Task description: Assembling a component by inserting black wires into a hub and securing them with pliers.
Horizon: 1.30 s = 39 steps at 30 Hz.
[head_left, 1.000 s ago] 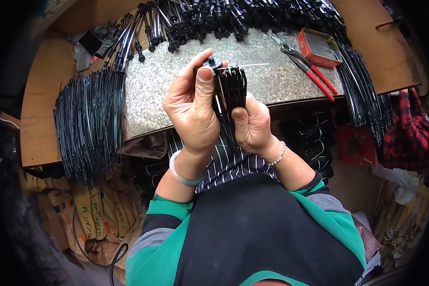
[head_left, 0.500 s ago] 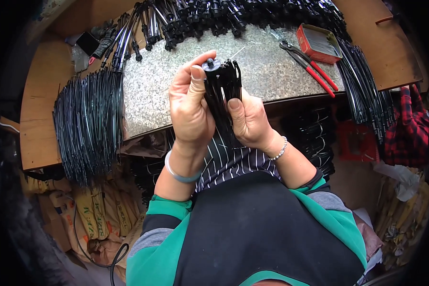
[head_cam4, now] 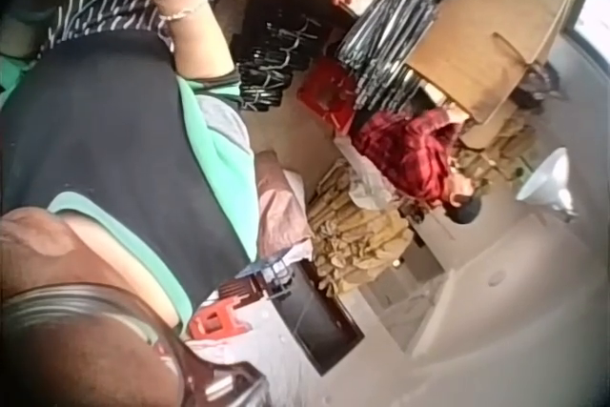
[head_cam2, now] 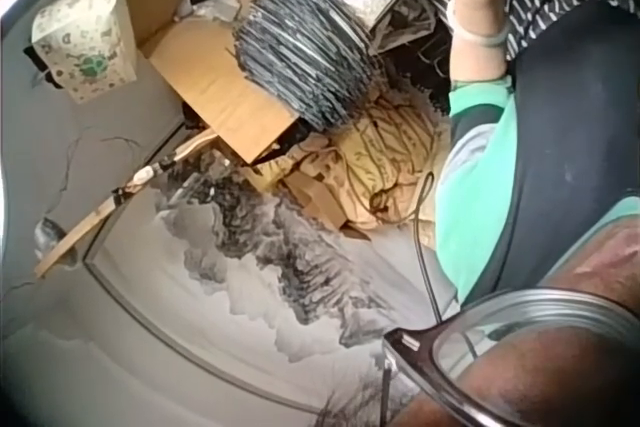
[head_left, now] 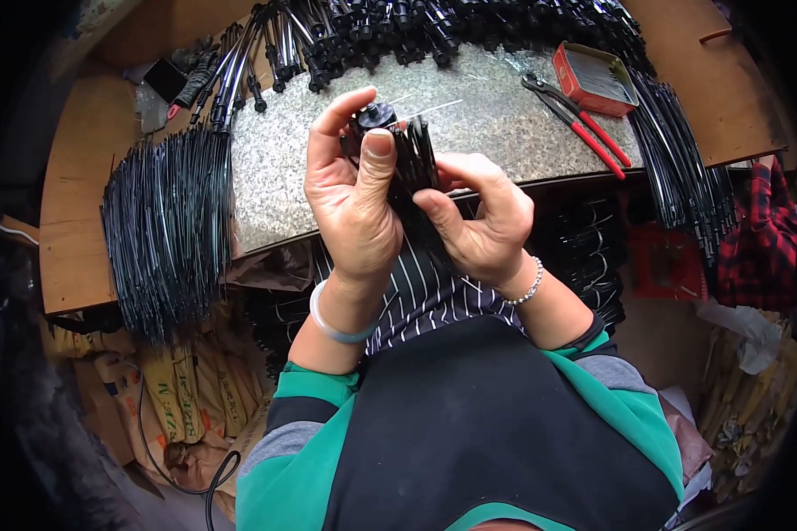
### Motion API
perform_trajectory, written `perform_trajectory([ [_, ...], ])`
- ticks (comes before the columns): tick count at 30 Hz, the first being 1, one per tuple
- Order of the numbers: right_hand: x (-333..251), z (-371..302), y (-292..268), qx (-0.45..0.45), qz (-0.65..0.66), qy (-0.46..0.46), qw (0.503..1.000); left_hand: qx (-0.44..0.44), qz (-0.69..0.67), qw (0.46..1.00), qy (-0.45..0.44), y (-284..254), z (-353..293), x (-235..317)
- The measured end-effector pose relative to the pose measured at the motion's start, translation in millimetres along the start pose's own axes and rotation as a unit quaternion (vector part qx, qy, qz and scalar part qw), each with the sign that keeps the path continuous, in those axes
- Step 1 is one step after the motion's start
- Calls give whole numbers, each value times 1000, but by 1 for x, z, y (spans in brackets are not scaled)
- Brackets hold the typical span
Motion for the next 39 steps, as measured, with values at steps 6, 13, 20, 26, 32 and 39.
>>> perform_trajectory([
  [6,-6,4,-1,13,-45,13,999,-6,13,1000,15,-2,0,-2],
  [13,10,1,-3,-12,57,104,993,-37,-5,999,-6,-2,-3,-5],
  [20,11,2,-3,2,35,139,990,-96,39,995,-2,2,-6,-10],
  [26,30,-2,2,-16,185,229,956,-97,-51,993,-47,3,1,-14],
  [32,36,-9,6,-10,333,264,905,-103,-151,980,-80,1,1,-20],
  [39,23,0,4,-6,154,196,968,-47,-93,994,-27,2,-4,-16],
])
Point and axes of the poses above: each hand's wrist, its own z-axis towards the middle knuckle, its own y-axis out of the palm, x = y × z, the point moved 7 cm from there along z, towards the middle knuckle, and after that the axes turned 1 degree about -x, right-handed, at the moved point
